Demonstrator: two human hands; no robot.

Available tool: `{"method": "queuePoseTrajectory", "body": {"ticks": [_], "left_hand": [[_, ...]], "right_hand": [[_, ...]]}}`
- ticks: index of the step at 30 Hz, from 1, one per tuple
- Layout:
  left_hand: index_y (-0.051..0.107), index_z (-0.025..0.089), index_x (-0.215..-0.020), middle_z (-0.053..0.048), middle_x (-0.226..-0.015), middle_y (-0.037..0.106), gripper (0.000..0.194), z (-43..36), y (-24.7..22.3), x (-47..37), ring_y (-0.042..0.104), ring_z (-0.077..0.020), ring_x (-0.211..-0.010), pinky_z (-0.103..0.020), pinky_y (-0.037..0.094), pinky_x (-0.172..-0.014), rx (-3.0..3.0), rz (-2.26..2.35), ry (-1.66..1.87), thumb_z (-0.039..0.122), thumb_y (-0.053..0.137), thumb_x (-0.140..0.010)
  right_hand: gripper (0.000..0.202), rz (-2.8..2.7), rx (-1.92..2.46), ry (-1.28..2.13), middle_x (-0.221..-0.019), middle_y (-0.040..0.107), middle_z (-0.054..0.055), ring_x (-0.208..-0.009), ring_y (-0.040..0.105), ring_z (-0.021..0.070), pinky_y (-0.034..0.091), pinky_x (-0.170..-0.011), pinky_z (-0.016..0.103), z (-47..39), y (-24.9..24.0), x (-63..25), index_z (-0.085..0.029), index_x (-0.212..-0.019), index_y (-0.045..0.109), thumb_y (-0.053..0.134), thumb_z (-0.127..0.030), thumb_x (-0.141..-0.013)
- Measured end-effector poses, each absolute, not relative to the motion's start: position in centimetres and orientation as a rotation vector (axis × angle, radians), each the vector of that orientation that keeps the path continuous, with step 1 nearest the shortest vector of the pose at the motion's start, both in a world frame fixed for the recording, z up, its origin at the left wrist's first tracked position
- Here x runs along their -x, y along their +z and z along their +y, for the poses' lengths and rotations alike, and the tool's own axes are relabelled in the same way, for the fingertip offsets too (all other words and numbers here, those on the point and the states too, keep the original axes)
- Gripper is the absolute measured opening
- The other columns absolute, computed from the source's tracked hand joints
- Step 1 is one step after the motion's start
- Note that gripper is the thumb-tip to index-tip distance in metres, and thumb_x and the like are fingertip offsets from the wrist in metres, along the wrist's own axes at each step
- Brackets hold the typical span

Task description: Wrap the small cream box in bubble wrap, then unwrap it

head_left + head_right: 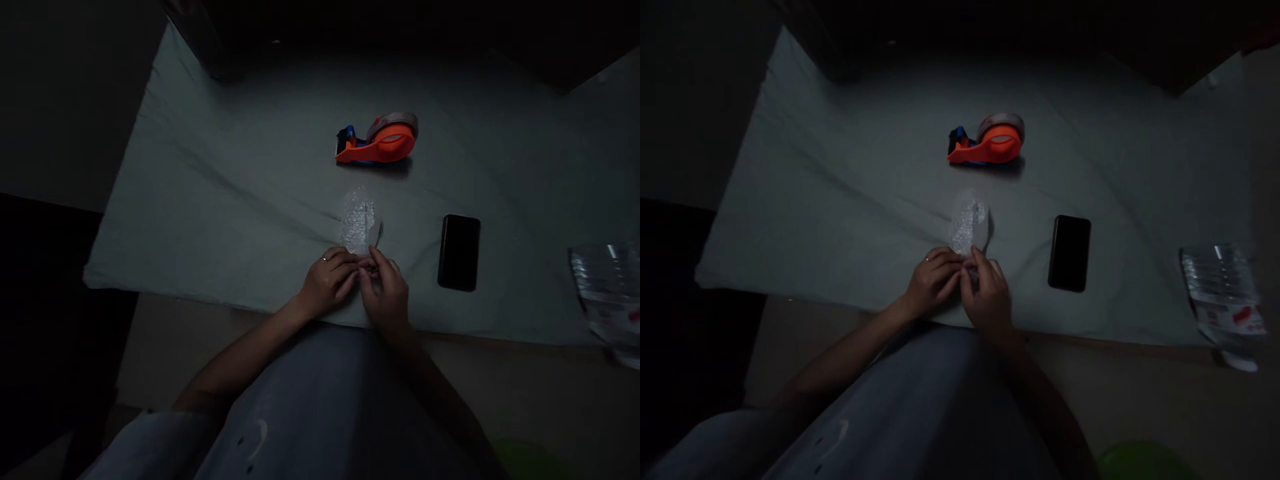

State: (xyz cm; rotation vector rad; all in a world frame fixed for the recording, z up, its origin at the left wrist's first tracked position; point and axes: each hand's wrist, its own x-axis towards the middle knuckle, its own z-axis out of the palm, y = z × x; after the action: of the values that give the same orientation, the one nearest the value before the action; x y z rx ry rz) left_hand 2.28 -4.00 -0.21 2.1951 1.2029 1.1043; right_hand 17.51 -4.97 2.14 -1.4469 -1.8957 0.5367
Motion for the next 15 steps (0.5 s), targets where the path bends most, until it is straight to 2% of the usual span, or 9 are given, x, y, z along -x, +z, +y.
{"method": "queuePoseTrajectory", "body": {"ticks": [3, 9, 15], "left_hand": [[0.062, 0.016, -0.096, -0.008, -0.094, 0.069, 0.014, -4.0, 0.2, -2.0, 0.063, -0.0168, -0.092, -0.034, 0.053, -0.086, -2.155, 1.155, 1.197, 0.011, 0.053, -0.086], [0.061, 0.017, -0.087, -0.005, -0.085, 0.064, 0.011, -3.0, 1.6, -1.9, 0.062, -0.0144, -0.084, -0.027, 0.053, -0.073, -1.839, 1.365, 1.213, 0.017, 0.05, -0.088], [0.062, 0.018, -0.08, -0.002, -0.081, 0.064, 0.017, -0.1, 2.6, -4.0, 0.059, -0.013, -0.07, -0.026, 0.049, -0.069, -1.732, 1.594, 0.842, 0.034, 0.064, -0.083]], "right_hand": [[0.048, -1.991, 1.341, 0.521, -0.105, 0.068, 0.012, -0.099, 0.061, 0.0231, 0.055, -0.086, 0.041, -5.8, 2.2, -17.8, -0.017, -0.139, 0.043, 0.045, -0.017, -0.091], [0.06, -2.24, 1.285, 0.416, -0.124, 0.062, 0.014, -0.115, 0.054, 0.0271, 0.052, -0.095, 0.046, -7.6, 0.9, -18.5, -0.016, -0.145, 0.034, 0.043, -0.009, -0.085], [0.053, -2.343, 1.244, 0.345, -0.123, 0.063, 0.013, -0.12, 0.051, 0.0285, 0.049, -0.098, 0.048, -8.1, -0.2, -19.0, -0.015, -0.133, 0.05, 0.046, -0.007, -0.081]]}}
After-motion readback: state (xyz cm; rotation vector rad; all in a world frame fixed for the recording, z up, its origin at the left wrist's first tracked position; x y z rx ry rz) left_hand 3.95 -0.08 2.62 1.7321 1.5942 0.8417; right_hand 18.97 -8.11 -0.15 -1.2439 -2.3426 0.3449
